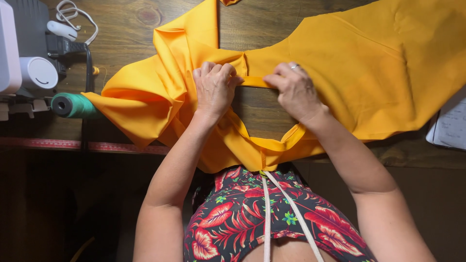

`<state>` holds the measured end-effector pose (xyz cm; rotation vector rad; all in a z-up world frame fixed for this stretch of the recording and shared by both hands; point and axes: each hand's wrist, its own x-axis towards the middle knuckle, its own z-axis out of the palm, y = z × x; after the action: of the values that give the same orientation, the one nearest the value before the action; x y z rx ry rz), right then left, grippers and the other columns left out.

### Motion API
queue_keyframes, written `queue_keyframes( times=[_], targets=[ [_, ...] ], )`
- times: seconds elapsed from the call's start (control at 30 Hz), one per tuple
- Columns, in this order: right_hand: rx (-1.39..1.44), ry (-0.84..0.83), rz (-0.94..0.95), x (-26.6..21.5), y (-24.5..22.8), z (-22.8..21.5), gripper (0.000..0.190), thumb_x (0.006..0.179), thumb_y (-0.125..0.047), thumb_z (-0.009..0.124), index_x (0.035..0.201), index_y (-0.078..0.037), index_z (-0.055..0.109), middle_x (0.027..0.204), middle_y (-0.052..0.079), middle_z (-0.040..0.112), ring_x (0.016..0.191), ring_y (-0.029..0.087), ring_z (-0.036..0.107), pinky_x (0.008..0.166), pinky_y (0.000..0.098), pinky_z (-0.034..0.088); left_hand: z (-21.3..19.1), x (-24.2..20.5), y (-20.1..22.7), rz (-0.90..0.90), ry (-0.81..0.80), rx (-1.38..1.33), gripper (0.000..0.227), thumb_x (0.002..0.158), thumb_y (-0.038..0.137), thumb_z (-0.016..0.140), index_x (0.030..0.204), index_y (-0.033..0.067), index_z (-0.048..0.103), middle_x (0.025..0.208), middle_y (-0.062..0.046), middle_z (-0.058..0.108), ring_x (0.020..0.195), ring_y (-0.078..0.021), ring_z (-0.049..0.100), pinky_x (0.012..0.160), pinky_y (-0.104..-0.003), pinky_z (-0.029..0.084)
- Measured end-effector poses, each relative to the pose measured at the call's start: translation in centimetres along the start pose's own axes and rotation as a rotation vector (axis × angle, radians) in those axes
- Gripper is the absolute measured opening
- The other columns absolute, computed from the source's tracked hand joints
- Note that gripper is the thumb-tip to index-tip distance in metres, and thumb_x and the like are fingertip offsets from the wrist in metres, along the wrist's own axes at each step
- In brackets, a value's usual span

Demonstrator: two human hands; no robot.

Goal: The person aligns a yellow fabric strip along the neckline of a yellow garment and secures it in place using straight pins. They work their way around the curved edge, folding the fabric and inserting pins to hold the layers together.

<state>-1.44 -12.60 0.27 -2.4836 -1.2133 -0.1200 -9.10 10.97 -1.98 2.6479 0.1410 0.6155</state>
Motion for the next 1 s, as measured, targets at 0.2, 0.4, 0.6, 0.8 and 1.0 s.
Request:
queue_keyframes(
  times=[0.2,0.4,0.6,0.8,1.0],
  targets=[
    [-0.051,-0.031,-0.124,1.4,-4.1,-1.6,0.032,0.094,0.0,0.054,0.114,-0.017,0.073,0.105,0.005,0.063,0.097,0.03,0.063,0.077,0.0428,0.06,-0.4,-0.1,-0.1,-0.022,0.0,-0.027,0.031,0.076,0.041,0.087,0.087,0.0237,0.064,0.071,0.003,0.06,0.092,-0.0194,0.062,0.087,-0.039,0.042],
    [0.016,0.052,-0.091,-0.3,-2.8,-0.2,0.026,0.095,-0.007,0.064,0.114,-0.019,0.077,0.108,0.002,0.061,0.103,0.025,0.061,0.085,0.0383,0.058,-1.4,0.1,-0.1,-0.017,-0.025,-0.043,0.03,0.076,0.039,0.087,0.086,0.0225,0.064,0.069,0.002,0.059,0.09,-0.021,0.061,0.086,-0.039,0.042],
    [0.017,0.087,-0.049,-0.4,-2.4,0.8,0.023,0.099,-0.01,0.064,0.113,-0.022,0.077,0.101,-0.001,0.059,0.101,0.022,0.061,0.085,0.0357,0.058,-0.2,0.3,-0.9,-0.021,-0.045,0.07,0.035,0.071,0.042,0.088,0.08,0.0215,0.061,0.064,0.001,0.06,0.088,-0.0224,0.061,0.086,-0.042,0.039],
    [0.031,0.075,-0.057,-0.7,-2.4,1.0,0.03,0.099,-0.008,0.063,0.119,-0.024,0.077,0.099,0.0,0.055,0.096,0.022,0.061,0.084,0.0396,0.059,0.0,0.8,-1.4,0.015,-0.064,0.141,0.034,0.07,0.042,0.088,0.079,0.023,0.062,0.061,-0.001,0.062,0.084,-0.0224,0.059,0.087,-0.042,0.036],
    [0.021,0.058,-0.048,-0.4,-2.9,0.6,0.028,0.099,-0.009,0.062,0.118,-0.024,0.076,0.097,0.001,0.054,0.095,0.023,0.06,0.084,0.0398,0.059,-3.0,1.4,2.0,0.381,0.127,0.199,0.01,0.086,0.014,0.074,0.083,0.0177,0.065,0.082,-0.008,0.061,0.086,-0.0268,0.056,0.075,-0.04,0.039]
  ],
)
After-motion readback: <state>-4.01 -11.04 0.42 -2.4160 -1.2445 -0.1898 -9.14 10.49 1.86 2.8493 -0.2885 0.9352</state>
